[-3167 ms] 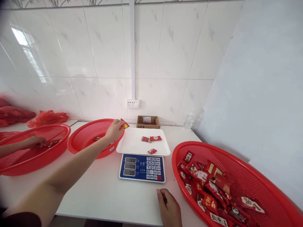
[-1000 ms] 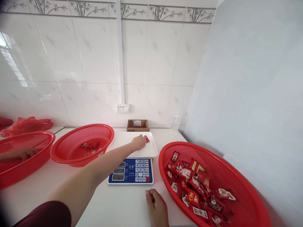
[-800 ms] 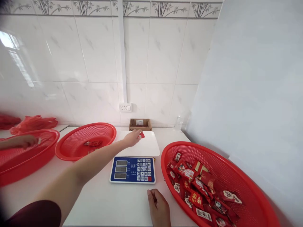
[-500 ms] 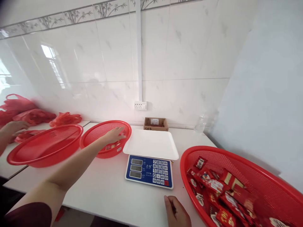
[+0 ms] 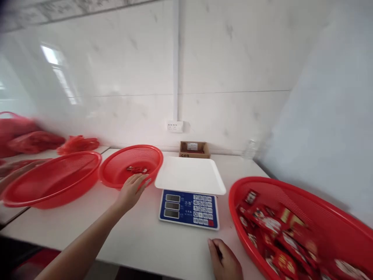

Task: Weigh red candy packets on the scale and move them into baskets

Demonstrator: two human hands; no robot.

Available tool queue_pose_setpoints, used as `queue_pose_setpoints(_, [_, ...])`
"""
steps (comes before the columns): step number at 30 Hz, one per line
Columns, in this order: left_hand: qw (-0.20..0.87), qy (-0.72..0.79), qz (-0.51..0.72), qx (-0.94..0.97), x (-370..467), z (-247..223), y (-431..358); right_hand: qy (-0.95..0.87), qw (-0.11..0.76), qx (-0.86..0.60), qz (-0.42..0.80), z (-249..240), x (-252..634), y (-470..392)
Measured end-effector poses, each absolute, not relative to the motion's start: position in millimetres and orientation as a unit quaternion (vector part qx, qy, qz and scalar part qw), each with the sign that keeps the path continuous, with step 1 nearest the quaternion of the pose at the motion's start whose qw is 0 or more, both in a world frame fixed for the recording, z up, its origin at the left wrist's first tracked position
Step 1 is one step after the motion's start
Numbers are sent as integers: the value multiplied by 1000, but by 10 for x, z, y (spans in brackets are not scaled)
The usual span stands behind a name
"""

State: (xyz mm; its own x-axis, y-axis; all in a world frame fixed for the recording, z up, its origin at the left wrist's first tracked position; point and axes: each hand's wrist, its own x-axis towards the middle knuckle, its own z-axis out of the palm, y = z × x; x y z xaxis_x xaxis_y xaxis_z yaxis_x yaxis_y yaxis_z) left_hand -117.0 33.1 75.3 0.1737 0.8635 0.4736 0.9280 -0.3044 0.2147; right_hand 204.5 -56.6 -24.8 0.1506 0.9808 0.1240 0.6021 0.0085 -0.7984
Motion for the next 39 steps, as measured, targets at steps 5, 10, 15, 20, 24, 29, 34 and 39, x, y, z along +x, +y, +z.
queue_pose_setpoints(5, [38, -278, -460, -843, -521, 463, -8, -628, 385, -644, 204, -58, 1943, -663])
queue_pose_setpoints(10, [-100, -91, -281, -950, 21, 201, -316, -713, 348, -596, 125, 598, 2185, -869])
queue_pose_setpoints(15, [-340, -136, -181, -913, 121, 33, -365, -655, 239, -715, 50, 1242, 2809, -803])
queue_pose_setpoints(20, [-495, -211, -202, -818, 60, 1, -300, -644, -6, -713, 278, 1215, 3228, -559])
queue_pose_setpoints(24, [-534, -228, -223, -783, 32, 9, -254, -622, -64, -723, 292, 1011, 3333, -413])
queue_pose_setpoints(29, [-533, -231, -222, -783, 20, 12, -220, -575, -11, -807, 134, 969, 3452, -184])
queue_pose_setpoints(34, [-521, -225, -227, -791, 36, -31, -186, -592, -29, -793, 141, 916, 3402, 64])
queue_pose_setpoints(39, [-510, -212, -225, -802, 40, -98, -183, -598, -90, -779, 163, 725, 3234, 185])
